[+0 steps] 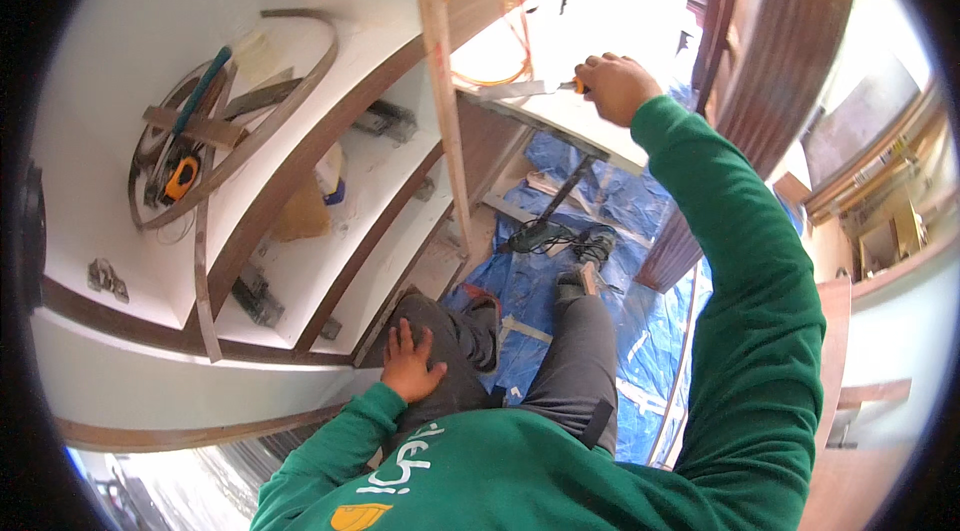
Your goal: The person applies edge banding to the edges of a wooden cabinet using a small ironing tool and a scraper. They press the banding onto the edge, smooth it with the tool, and trim excess material.
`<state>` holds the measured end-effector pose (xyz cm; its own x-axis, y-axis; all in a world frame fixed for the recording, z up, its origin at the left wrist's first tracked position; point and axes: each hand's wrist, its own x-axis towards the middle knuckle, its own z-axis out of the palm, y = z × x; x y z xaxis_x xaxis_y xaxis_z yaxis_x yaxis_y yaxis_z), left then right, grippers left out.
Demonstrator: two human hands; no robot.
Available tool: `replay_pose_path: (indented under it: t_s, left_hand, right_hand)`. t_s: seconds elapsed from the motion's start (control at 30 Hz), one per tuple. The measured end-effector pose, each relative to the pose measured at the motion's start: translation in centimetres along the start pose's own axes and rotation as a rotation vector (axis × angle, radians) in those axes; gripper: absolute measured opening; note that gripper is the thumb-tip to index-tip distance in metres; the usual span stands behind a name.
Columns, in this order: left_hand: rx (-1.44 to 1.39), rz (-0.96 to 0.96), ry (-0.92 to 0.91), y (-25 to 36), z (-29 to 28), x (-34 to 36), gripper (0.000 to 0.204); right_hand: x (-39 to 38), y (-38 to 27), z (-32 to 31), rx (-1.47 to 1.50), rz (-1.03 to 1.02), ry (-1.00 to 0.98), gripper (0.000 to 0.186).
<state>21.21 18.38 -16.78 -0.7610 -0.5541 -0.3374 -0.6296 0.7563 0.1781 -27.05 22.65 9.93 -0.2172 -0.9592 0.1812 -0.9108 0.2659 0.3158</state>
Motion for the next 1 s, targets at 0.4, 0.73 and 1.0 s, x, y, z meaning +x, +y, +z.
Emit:
replay_pose_path:
  t_s: [0.4, 0.73, 1.0]
  left_hand:
    - [-1.65, 0.535, -0.066, 10.3, -9.1, 5.6, 0.047]
    - [-1.507, 0.383, 0.052, 13.5, -8.4, 5.3, 0.032]
    - [-1.531, 0.281, 0.174, 13.9, -7.7, 3.3, 0.037]
  right_hand:
    - [-25.4, -17.8, 3.3, 1.033, 0.399, 0.127, 0.035]
    - [-32.8, -26.2, 6.2, 1.249, 0.634, 0.176, 0.033]
    - [-34.4, -26.6, 4.7, 1.215, 0.602, 0.132, 0.03]
